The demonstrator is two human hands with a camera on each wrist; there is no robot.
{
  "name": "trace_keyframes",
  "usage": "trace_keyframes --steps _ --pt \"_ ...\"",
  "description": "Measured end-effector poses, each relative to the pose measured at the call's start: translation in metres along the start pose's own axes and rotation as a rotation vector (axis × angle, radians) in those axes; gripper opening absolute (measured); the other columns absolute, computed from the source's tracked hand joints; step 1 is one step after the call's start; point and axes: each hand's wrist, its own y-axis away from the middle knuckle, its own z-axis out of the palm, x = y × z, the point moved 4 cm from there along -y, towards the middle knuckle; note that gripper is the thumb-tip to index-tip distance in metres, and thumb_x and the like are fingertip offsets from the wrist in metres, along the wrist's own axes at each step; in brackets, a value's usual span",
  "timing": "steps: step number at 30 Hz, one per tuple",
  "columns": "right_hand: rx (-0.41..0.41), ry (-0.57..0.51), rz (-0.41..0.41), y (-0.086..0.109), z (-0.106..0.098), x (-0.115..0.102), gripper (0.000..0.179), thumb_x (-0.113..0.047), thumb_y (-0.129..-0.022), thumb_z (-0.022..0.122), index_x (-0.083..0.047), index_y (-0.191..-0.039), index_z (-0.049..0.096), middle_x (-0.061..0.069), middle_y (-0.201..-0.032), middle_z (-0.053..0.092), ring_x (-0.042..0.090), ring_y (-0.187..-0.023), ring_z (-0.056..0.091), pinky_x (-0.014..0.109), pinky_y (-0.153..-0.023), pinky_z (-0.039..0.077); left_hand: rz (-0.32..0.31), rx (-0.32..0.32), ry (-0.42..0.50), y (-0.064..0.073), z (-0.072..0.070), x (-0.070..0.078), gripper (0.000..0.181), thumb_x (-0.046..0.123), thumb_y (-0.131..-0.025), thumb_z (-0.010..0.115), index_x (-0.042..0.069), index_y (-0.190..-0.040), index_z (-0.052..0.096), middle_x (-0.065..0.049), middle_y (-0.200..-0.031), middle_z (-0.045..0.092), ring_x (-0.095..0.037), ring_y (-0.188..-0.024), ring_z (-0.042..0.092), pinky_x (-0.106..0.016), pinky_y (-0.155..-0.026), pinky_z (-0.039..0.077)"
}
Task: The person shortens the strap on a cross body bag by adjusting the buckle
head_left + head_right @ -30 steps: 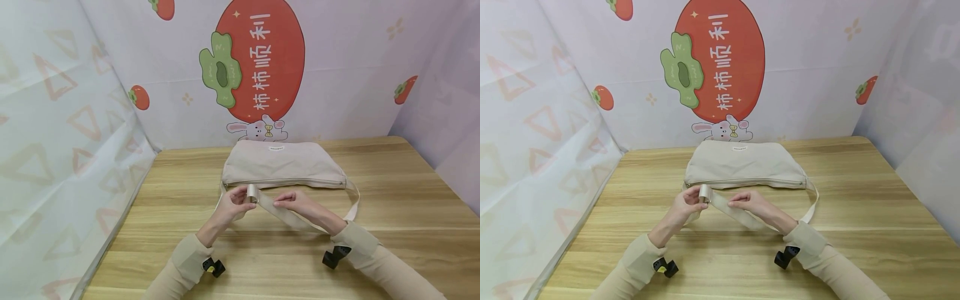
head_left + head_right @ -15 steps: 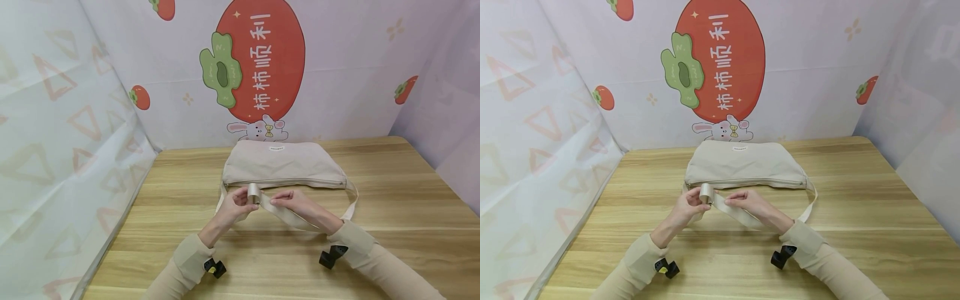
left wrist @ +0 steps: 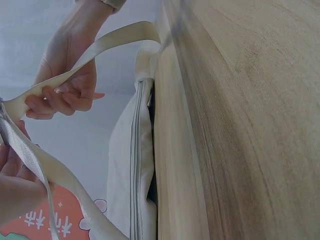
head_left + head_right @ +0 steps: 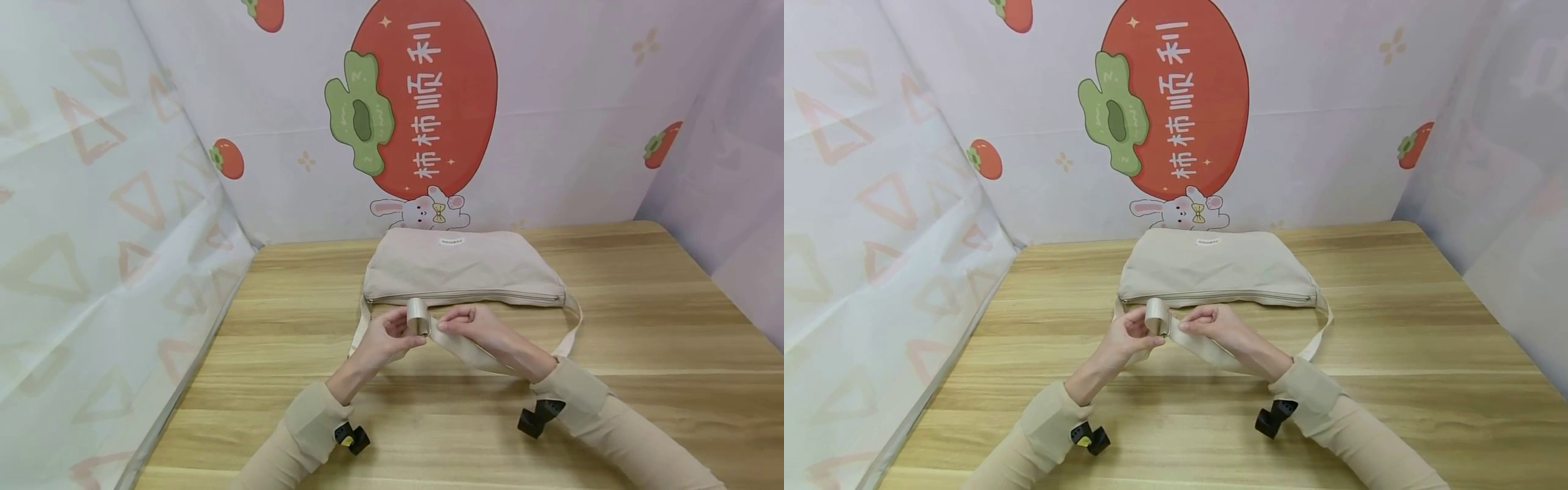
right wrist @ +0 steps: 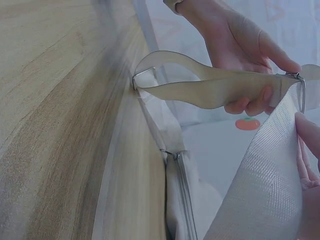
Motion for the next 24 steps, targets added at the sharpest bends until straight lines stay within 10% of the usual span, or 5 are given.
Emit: trace_keyframes --steps 10,24 --pt "0.001 0.012 -0.015 0.002 0.002 -0.003 0.014 -0.02 -0.079 0.066 -0.01 -0.086 0.059 -0.006 -0.073 0.063 0.006 -0.068 0.053 0.02 -0.061 0.043 -0.057 0.037 -0.038 -0.001 0.002 -0.001 0.052 0.005 -0.074 0.069 -0.004 -0.121 0.047 -0.018 -0.117 0.053 -0.022 -0.105 0.053 -0.03 -0.087 0.044" --pt "-0.024 0.112 -0.061 0.007 -0.01 0.005 0.031 -0.021 -0.08 0.066 0.005 -0.096 0.062 0.005 -0.087 0.067 0.011 -0.083 0.06 0.024 -0.077 0.045 0.022 0.034 -0.005 -0.002 0.0 0.005 0.05 -0.002 -0.073 0.068 -0.009 -0.118 0.048 -0.021 -0.113 0.054 -0.017 -0.098 0.055 -0.026 -0.083 0.045"
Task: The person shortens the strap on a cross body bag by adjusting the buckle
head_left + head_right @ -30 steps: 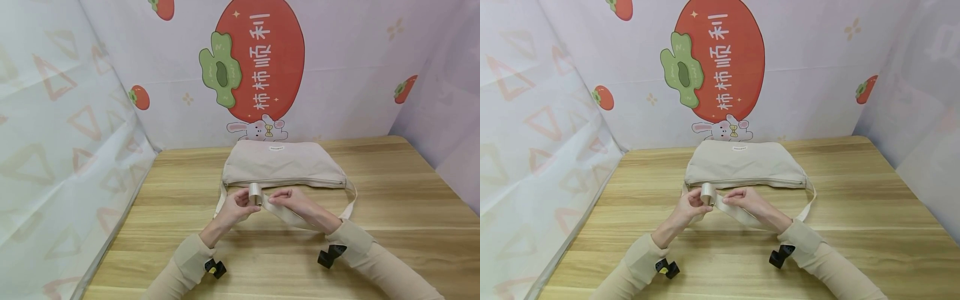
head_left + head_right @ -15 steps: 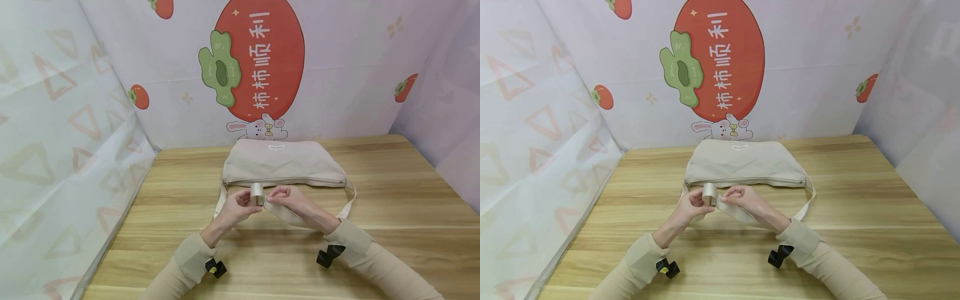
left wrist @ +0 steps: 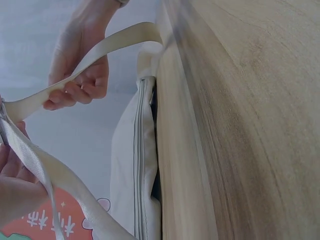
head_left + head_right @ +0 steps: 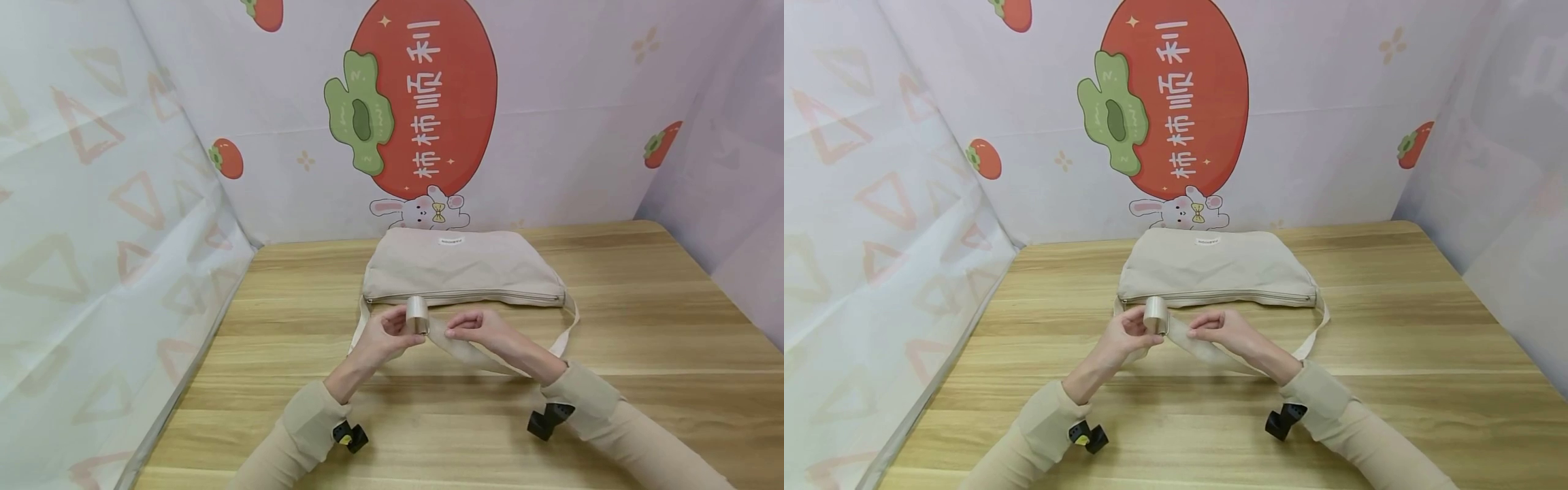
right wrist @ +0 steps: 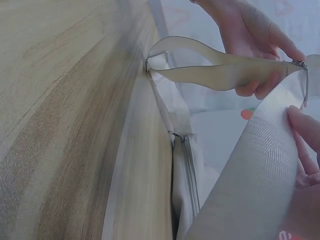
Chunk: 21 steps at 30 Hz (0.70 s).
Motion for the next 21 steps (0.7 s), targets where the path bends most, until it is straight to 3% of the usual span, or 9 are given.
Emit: trace_keyframes --steps 10,16,21 --pt "0.01 -0.03 0.024 -0.003 0.004 -0.001 0.033 -0.024 -0.077 0.068 0.002 -0.097 0.063 0.004 -0.089 0.067 0.013 -0.084 0.06 0.024 -0.076 0.045 -0.084 -0.011 -0.022 0.0 0.003 -0.005 0.053 0.003 -0.074 0.068 -0.005 -0.122 0.045 -0.021 -0.119 0.052 -0.025 -0.106 0.052 -0.031 -0.086 0.044" --pt "-0.005 -0.044 -0.013 -0.003 0.004 -0.005 0.029 -0.021 -0.079 0.067 0.001 -0.097 0.063 0.001 -0.086 0.067 0.012 -0.08 0.061 0.024 -0.072 0.046 -0.08 -0.011 -0.032 0.0 0.005 -0.006 0.051 0.003 -0.074 0.068 -0.004 -0.121 0.047 -0.019 -0.118 0.053 -0.023 -0.106 0.052 -0.031 -0.086 0.044" --pt "-0.021 -0.059 -0.036 -0.002 0.004 -0.011 0.03 -0.019 -0.081 0.065 0.001 -0.103 0.06 0.0 -0.089 0.066 0.011 -0.084 0.06 0.025 -0.075 0.046 -0.079 0.002 -0.051 0.0 0.005 -0.006 0.05 0.004 -0.074 0.069 -0.004 -0.12 0.049 -0.018 -0.117 0.054 -0.022 -0.104 0.053 -0.031 -0.086 0.044"
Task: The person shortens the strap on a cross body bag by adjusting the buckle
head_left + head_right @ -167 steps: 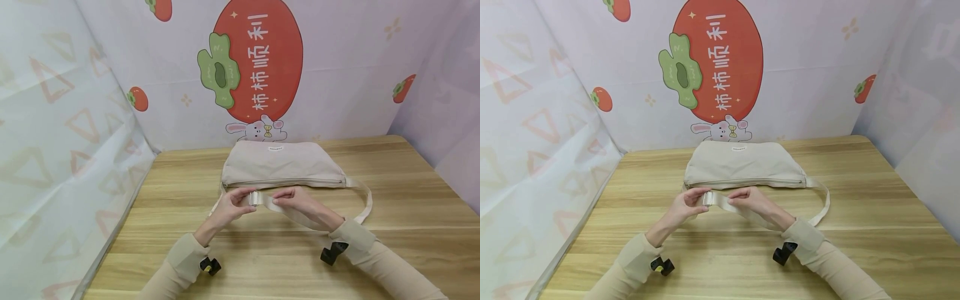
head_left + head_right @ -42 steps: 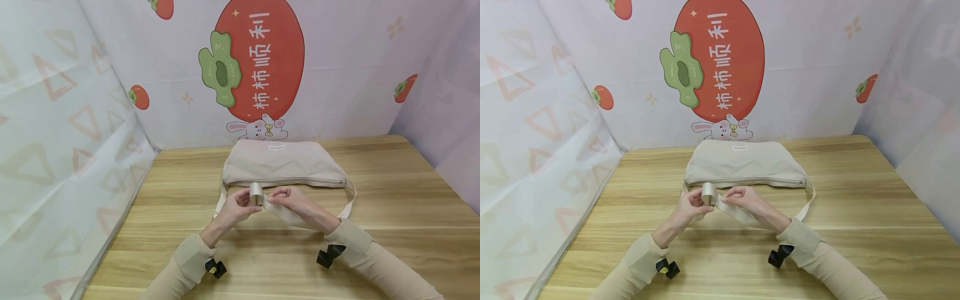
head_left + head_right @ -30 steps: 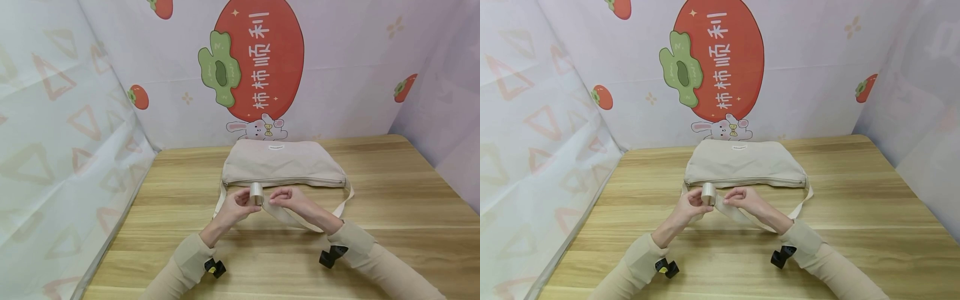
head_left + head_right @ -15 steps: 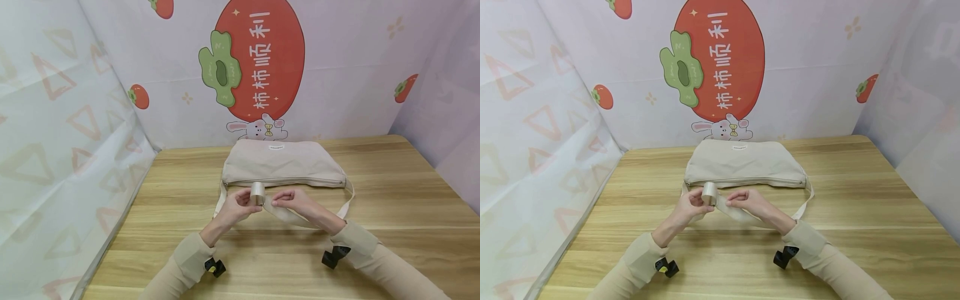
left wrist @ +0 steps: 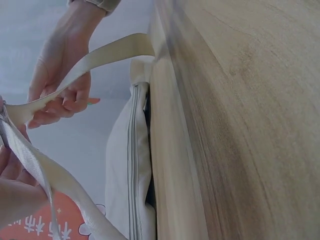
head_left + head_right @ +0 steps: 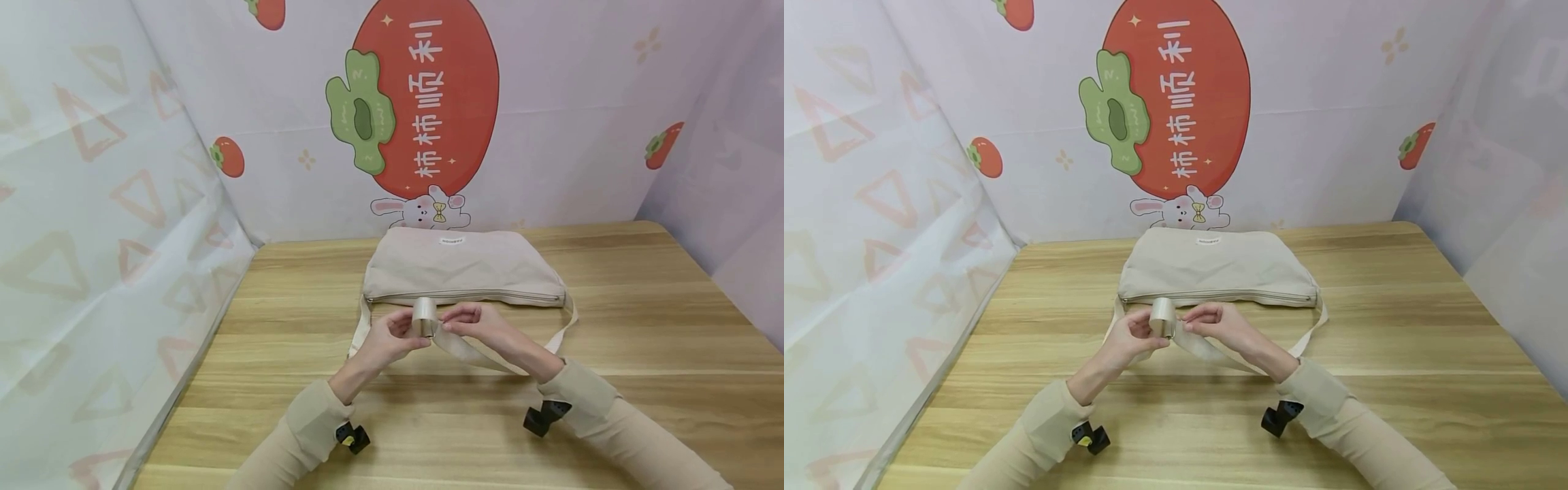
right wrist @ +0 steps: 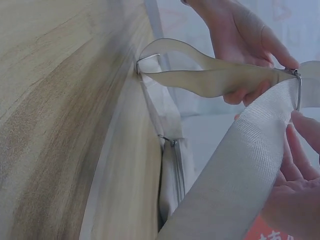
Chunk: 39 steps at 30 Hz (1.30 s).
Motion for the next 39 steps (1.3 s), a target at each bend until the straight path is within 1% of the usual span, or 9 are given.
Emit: trace_keyframes --steps 6,9,13,16,20,25,29,34,39 --pt "-0.018 -0.01 -0.039 0.002 0.003 -0.006 0.04 -0.019 -0.08 0.065 0.002 -0.112 0.055 0.003 -0.095 0.065 0.012 -0.089 0.06 0.025 -0.078 0.045 0.017 0.004 -0.01 0.0 0.001 0.0 0.05 0.005 -0.074 0.069 -0.004 -0.119 0.05 -0.016 -0.113 0.056 -0.018 -0.099 0.055 -0.026 -0.082 0.045" --pt "-0.019 -0.01 -0.04 0.003 0.005 -0.008 0.047 -0.018 -0.079 0.067 0.004 -0.116 0.052 0.005 -0.096 0.065 0.011 -0.089 0.06 0.025 -0.077 0.046 0.019 0.005 -0.018 -0.001 0.001 0.0 0.049 0.006 -0.073 0.07 -0.003 -0.118 0.052 -0.012 -0.103 0.059 -0.018 -0.09 0.055 -0.024 -0.075 0.046" --pt "0.0 0.007 -0.031 0.004 0.007 -0.008 0.051 -0.018 -0.076 0.07 0.006 -0.117 0.052 0.01 -0.099 0.064 0.011 -0.089 0.06 0.024 -0.076 0.047 0.033 0.012 -0.042 -0.003 0.002 0.0 0.045 0.003 -0.072 0.071 -0.001 -0.114 0.055 -0.002 -0.098 0.054 -0.018 -0.088 0.053 -0.027 -0.075 0.044" --pt "0.008 0.013 -0.036 0.003 0.009 -0.008 0.05 -0.016 -0.075 0.071 0.008 -0.115 0.053 0.013 -0.102 0.063 0.012 -0.089 0.059 0.024 -0.076 0.048 0.045 0.026 -0.077 -0.004 0.001 0.0 0.043 0.002 -0.072 0.071 0.0 -0.113 0.057 0.002 -0.1 0.051 -0.021 -0.09 0.052 -0.028 -0.075 0.042" --pt "0.014 0.009 -0.04 0.003 0.01 -0.008 0.049 -0.011 -0.076 0.069 0.01 -0.116 0.051 0.017 -0.104 0.061 0.013 -0.091 0.058 0.024 -0.077 0.048 0.052 0.054 -0.109 -0.004 0.001 -0.001 0.044 0.001 -0.071 0.072 0.0 -0.112 0.057 -0.002 -0.102 0.055 -0.023 -0.09 0.052 -0.025 -0.071 0.042" --pt "0.059 0.041 0.023 0.005 0.009 -0.006 0.056 -0.016 -0.076 0.07 0.006 -0.122 0.048 0.018 -0.112 0.056 0.021 -0.101 0.054 0.03 -0.085 0.044 0.036 0.093 -0.11 -0.004 0.0 -0.001 0.046 0.002 -0.068 0.074 0.0 -0.11 0.055 -0.008 -0.1 0.06 -0.014 -0.085 0.054 -0.022 -0.069 0.043" --pt "0.069 0.042 0.05 0.006 0.009 -0.006 0.059 -0.019 -0.075 0.071 0.004 -0.124 0.046 0.017 -0.116 0.054 0.024 -0.106 0.05 0.034 -0.089 0.042 0.049 0.092 -0.105 -0.003 0.0 0.0 0.045 0.003 -0.068 0.074 0.0 -0.109 0.054 -0.01 -0.099 0.061 -0.011 -0.085 0.055 -0.022 -0.071 0.044" --pt "0.044 -0.014 0.023 0.004 0.009 -0.004 0.057 -0.014 -0.074 0.071 0.009 -0.121 0.047 0.015 -0.109 0.059 0.016 -0.097 0.055 0.025 -0.081 0.046 0.083 0.09 -0.169 -0.002 0.001 0.001 0.045 0.007 -0.067 0.076 0.002 -0.107 0.056 -0.007 -0.099 0.061 -0.011 -0.086 0.055 -0.024 -0.074 0.044" --pt "0.012 -0.084 0.02 0.001 0.01 -0.002 0.053 -0.007 -0.075 0.068 0.012 -0.12 0.046 0.011 -0.101 0.063 0.01 -0.089 0.058 0.022 -0.077 0.047 0.14 0.09 -0.238 0.0 0.002 0.004 0.044 0.006 -0.066 0.077 0.004 -0.106 0.057 -0.006 -0.101 0.058 -0.013 -0.085 0.055 -0.026 -0.073 0.045"
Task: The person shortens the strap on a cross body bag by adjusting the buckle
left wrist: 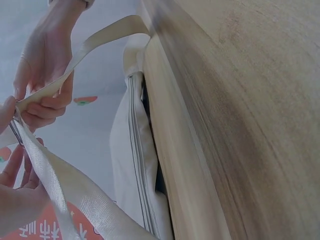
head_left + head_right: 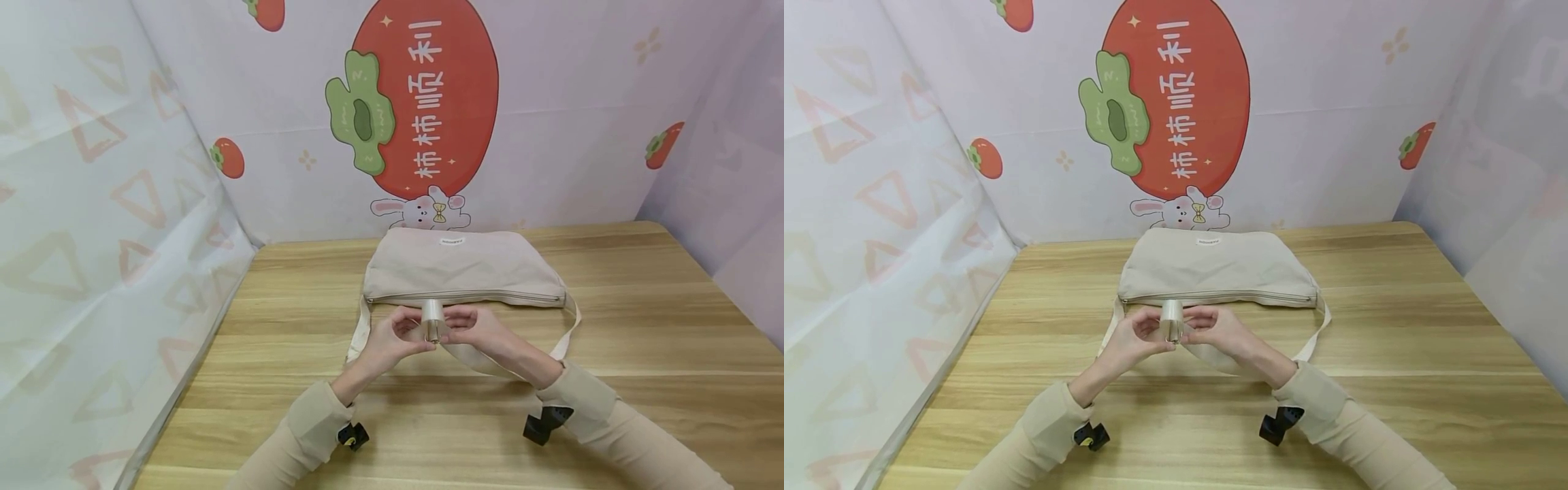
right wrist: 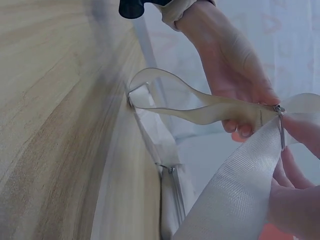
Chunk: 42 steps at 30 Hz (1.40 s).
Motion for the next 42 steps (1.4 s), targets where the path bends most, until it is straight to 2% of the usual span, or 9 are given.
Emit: trace_keyframes --steps 5,12,16,18,21,25,28,35,42 --pt "-0.023 -0.04 0.015 -0.001 0.0 0.002 0.049 -0.004 -0.078 0.062 0.015 -0.12 0.043 0.011 -0.102 0.063 0.007 -0.089 0.058 0.021 -0.08 0.044 0.032 -0.003 -0.04 0.001 0.0 0.006 0.045 0.002 -0.065 0.076 0.002 -0.106 0.058 -0.009 -0.103 0.055 -0.016 -0.086 0.054 -0.028 -0.073 0.046" --pt "-0.082 -0.161 0.014 -0.002 0.0 0.002 0.047 0.004 -0.079 0.053 0.02 -0.12 0.037 0.002 -0.097 0.064 0.006 -0.09 0.058 0.021 -0.08 0.045 0.033 -0.053 -0.054 0.007 -0.002 0.029 0.042 -0.001 -0.068 0.073 -0.005 -0.107 0.056 -0.014 -0.102 0.056 -0.027 -0.092 0.054 -0.04 -0.082 0.045" --pt "-0.129 -0.239 -0.002 -0.001 0.001 -0.001 0.044 0.005 -0.081 0.052 0.02 -0.119 0.039 -0.003 -0.091 0.065 0.006 -0.089 0.059 0.021 -0.08 0.045 0.067 -0.083 -0.057 0.008 -0.004 0.03 0.039 -0.002 -0.07 0.071 -0.006 -0.106 0.056 -0.017 -0.101 0.057 -0.033 -0.095 0.053 -0.043 -0.085 0.043" --pt "-0.144 -0.265 -0.001 -0.001 0.001 -0.002 0.041 0.005 -0.081 0.053 0.018 -0.118 0.042 -0.004 -0.089 0.066 0.007 -0.088 0.059 0.021 -0.079 0.045 0.067 -0.093 -0.062 0.009 -0.006 0.027 0.036 -0.001 -0.072 0.07 -0.005 -0.105 0.057 -0.015 -0.101 0.058 -0.028 -0.095 0.053 -0.041 -0.086 0.043" --pt "-0.162 -0.283 0.002 0.0 0.001 -0.004 0.037 0.006 -0.081 0.053 0.014 -0.117 0.047 -0.003 -0.089 0.066 0.008 -0.088 0.06 0.021 -0.079 0.045 0.01 -0.101 -0.082 0.009 -0.009 0.02 0.03 0.007 -0.076 0.068 0.001 -0.105 0.06 -0.008 -0.101 0.06 -0.02 -0.096 0.053 -0.04 -0.087 0.042" --pt "-0.166 -0.286 0.008 0.0 0.0 -0.004 0.036 0.008 -0.081 0.051 0.014 -0.116 0.047 -0.002 -0.089 0.066 0.008 -0.087 0.06 0.021 -0.077 0.046 -0.055 -0.092 -0.108 0.004 -0.014 -0.003 0.021 0.02 -0.081 0.064 0.008 -0.098 0.064 -0.001 -0.096 0.062 -0.016 -0.094 0.053 -0.038 -0.084 0.042" --pt "-0.167 -0.276 0.008 0.0 -0.001 -0.003 0.038 0.008 -0.08 0.051 0.015 -0.117 0.045 -0.003 -0.089 0.066 0.008 -0.087 0.06 0.02 -0.077 0.046 -0.056 -0.081 -0.118 0.002 -0.016 -0.015 0.019 0.021 -0.082 0.064 0.006 -0.094 0.066 -0.003 -0.094 0.063 -0.015 -0.09 0.054 -0.036 -0.08 0.043" --pt "-0.169 -0.282 -0.008 0.001 -0.006 -0.003 0.036 0.005 -0.08 0.056 0.012 -0.115 0.049 -0.003 -0.089 0.066 0.007 -0.087 0.06 0.019 -0.078 0.046 -0.074 -0.073 -0.129 0.005 -0.023 -0.017 0.018 0.014 -0.082 0.063 0.001 -0.095 0.065 -0.009 -0.092 0.064 -0.011 -0.077 0.053 -0.024 -0.069 0.044" --pt "-0.176 -0.327 -0.023 0.004 -0.01 -0.003 0.027 0.009 -0.081 0.052 -0.01 -0.099 0.06 -0.001 -0.088 0.067 0.008 -0.085 0.061 0.019 -0.076 0.046 -0.08 -0.114 -0.176 0.011 -0.037 -0.023 0.019 0.018 -0.082 0.064 0.002 -0.093 0.066 -0.007 -0.09 0.064 -0.008 -0.075 0.054 -0.02 -0.064 0.044"
